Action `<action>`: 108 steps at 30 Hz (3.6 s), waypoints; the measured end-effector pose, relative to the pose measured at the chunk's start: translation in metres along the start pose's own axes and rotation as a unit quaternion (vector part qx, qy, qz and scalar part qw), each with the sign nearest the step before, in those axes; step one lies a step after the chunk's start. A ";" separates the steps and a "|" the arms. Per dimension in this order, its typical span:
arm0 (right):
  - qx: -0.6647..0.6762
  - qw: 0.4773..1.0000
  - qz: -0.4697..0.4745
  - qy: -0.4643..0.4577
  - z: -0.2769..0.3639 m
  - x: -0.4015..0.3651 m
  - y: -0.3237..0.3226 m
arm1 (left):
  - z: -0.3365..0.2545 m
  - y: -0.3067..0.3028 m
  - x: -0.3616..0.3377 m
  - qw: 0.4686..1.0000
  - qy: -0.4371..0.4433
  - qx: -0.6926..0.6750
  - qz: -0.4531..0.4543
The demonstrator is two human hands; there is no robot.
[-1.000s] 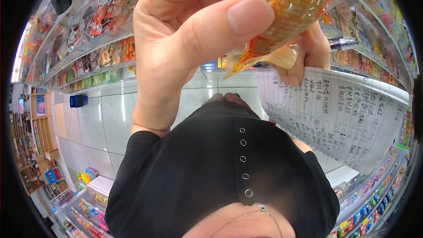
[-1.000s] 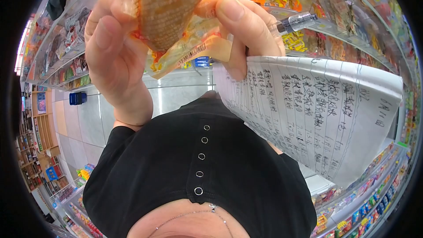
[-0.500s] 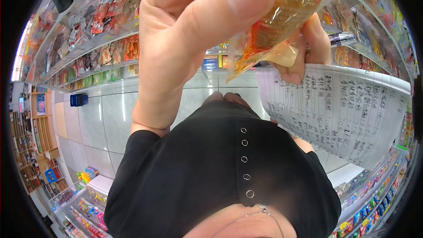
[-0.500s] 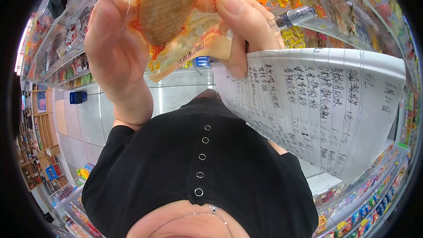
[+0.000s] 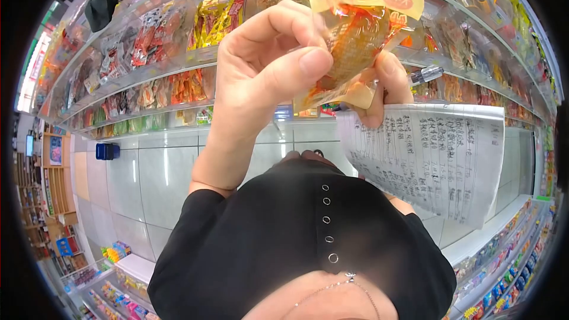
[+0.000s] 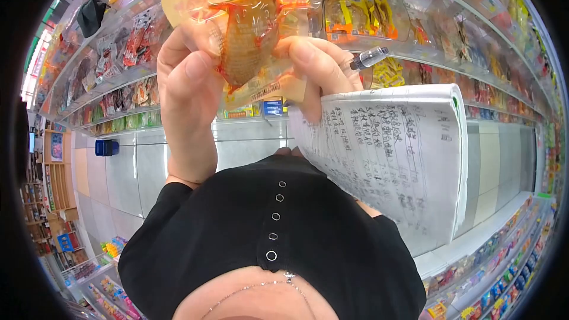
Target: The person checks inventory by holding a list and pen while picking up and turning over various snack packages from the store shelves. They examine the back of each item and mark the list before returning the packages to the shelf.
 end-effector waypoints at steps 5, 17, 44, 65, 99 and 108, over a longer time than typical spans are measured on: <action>-0.017 0.999 0.028 -0.014 0.004 -0.002 0.002 | 0.003 0.001 -0.001 1.000 0.000 -0.002 -0.009; -0.150 0.984 -0.090 -0.031 -0.009 0.004 -0.041 | 0.049 -0.010 -0.014 0.996 -0.088 0.015 -0.018; -0.162 0.928 -0.082 0.324 -0.201 0.038 -0.220 | 0.197 -0.128 -0.017 0.765 0.077 0.638 0.037; -0.336 0.890 -0.231 0.204 -0.278 0.074 -0.099 | 0.164 -0.385 0.045 0.599 -0.334 0.710 0.161; 0.119 0.948 0.191 0.226 -0.222 0.051 0.010 | 0.019 -0.195 -0.081 0.901 -0.100 0.390 0.161; -0.027 0.957 -0.029 0.286 -0.175 0.010 0.062 | -0.030 -0.179 -0.112 0.771 0.082 0.622 0.111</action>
Point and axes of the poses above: each hand's wrist, its own x-axis towards the middle knuckle, its own y-axis out of the palm, z = x × y, the point moved 4 cm from there along x, towards the middle knuckle, and after that the axes turned 10 degrees about y, right-handed, at the moved point
